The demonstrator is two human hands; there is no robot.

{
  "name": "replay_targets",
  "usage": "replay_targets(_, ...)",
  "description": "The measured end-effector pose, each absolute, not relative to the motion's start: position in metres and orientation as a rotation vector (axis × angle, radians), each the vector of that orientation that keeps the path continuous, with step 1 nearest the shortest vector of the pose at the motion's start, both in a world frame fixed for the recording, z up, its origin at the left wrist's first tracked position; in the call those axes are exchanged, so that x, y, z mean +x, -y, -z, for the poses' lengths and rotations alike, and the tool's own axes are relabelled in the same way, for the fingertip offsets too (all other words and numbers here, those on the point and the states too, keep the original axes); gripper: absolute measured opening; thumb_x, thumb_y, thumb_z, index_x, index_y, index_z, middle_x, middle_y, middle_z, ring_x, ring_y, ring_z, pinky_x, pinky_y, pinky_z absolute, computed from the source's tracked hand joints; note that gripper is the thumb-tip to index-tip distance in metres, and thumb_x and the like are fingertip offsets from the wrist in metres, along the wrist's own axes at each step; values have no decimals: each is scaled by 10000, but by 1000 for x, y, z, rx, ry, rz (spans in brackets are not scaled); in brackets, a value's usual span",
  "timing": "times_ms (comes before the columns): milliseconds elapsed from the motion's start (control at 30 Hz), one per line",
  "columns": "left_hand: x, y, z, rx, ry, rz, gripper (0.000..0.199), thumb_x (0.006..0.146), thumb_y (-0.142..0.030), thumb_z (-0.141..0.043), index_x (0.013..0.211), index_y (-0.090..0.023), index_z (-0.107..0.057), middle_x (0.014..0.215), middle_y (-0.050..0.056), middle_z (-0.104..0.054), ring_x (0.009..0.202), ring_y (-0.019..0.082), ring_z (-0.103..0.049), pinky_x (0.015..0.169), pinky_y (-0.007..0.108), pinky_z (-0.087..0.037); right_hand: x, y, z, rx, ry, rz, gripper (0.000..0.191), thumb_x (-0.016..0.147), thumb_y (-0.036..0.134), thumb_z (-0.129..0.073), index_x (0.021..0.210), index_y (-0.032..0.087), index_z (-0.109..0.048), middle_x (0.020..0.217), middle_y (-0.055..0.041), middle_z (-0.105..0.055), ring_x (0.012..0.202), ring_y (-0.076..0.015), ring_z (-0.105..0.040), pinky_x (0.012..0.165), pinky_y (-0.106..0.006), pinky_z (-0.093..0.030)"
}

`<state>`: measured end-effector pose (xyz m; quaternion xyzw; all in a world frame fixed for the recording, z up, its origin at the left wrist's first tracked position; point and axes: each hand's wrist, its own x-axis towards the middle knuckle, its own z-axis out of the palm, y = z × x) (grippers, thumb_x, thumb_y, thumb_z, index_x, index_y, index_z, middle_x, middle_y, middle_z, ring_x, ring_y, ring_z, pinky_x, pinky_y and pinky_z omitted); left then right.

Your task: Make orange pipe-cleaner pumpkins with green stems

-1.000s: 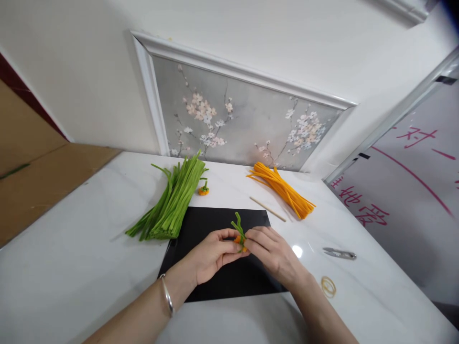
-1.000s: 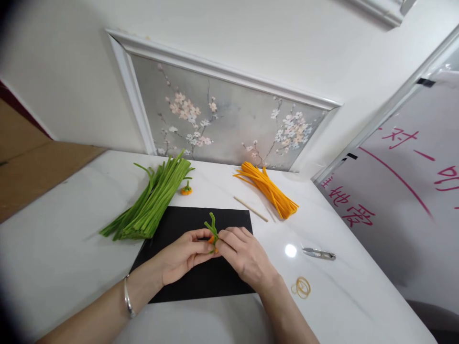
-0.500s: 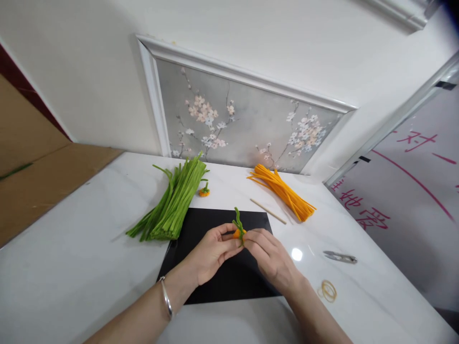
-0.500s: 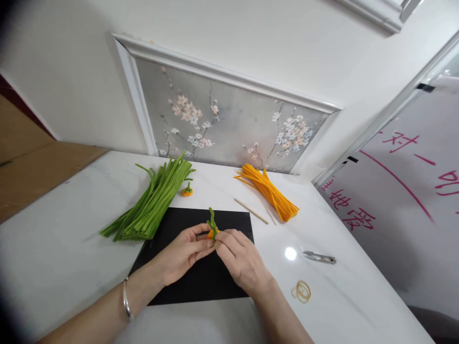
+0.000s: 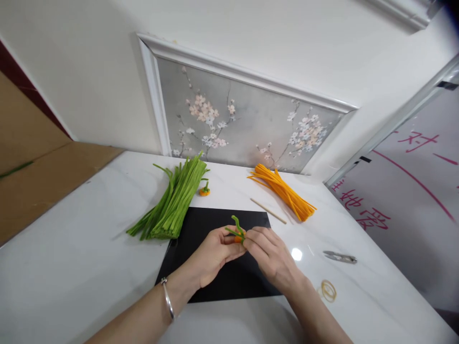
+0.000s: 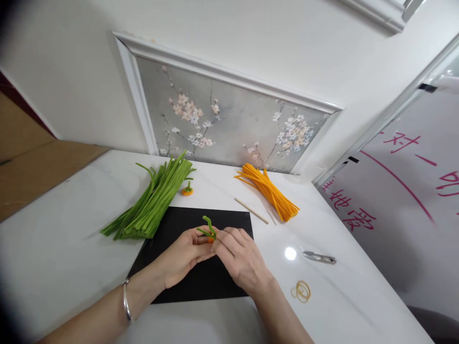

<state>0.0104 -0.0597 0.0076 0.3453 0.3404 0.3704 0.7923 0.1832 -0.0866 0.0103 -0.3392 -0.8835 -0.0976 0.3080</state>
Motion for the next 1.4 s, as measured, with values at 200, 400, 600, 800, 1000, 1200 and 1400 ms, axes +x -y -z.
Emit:
replay_targets(200,18,65,-7,883,-804,-919,252,659,-135,-780,877,-141,-654,792,16,-701,807,136,-652,761,227,-492,179,88,-12,-933,2376,358,208,957,103,-425,1005,134,-625,1051,-133,-657,1008,-253,-589,783,-383,-529)
replay_targets(400,23,70,-8,770,-833,-988,332,654,-174,-810,937,-159,-637,849,24,-714,813,132,-649,762,230,-487,175,84,-3,-878,2209,206,236,948,83,-403,1000,170,-616,973,-116,-645,905,-212,-600,786,-379,-557)
replay_targets(600,22,70,-11,682,-704,-1002,354,670,-151,-801,995,-171,-660,867,22,-714,869,128,-652,823,231,-497,160,84,2,-934,1823,-9,222,909,44,-445,881,200,-601,888,-74,-633,834,-182,-600,722,-346,-542)
replay_targets(800,19,71,-11,638,-611,-1057,208,668,-82,-774,790,-172,-632,819,-10,-690,834,110,-643,844,241,-496,152,87,0,-1058,1671,-175,180,919,107,-459,807,204,-561,831,-39,-631,812,-171,-599,719,-324,-518)
replay_targets(1000,21,70,-10,778,-739,-1122,184,678,-114,-767,710,-163,-593,782,-14,-676,757,100,-615,727,198,-478,150,89,2,-1165,1568,-178,93,903,167,-493,847,204,-557,779,-26,-601,730,-165,-592,665,-304,-511)
replay_targets(1200,24,72,-9,905,-816,-1206,166,694,-138,-748,684,-169,-585,836,-1,-688,824,133,-631,785,230,-490,144,89,3,-1278,1379,-273,61,856,226,-569,906,201,-546,743,-4,-594,661,-151,-602,622,-278,-520)
replay_targets(1400,28,77,-8,1004,-891,-1294,141,715,-145,-712,666,-179,-584,928,27,-706,961,188,-647,850,269,-508,136,91,1,-1301,1265,-425,76,853,245,-563,808,187,-544,700,8,-559,614,-127,-554,572,-243,-498)
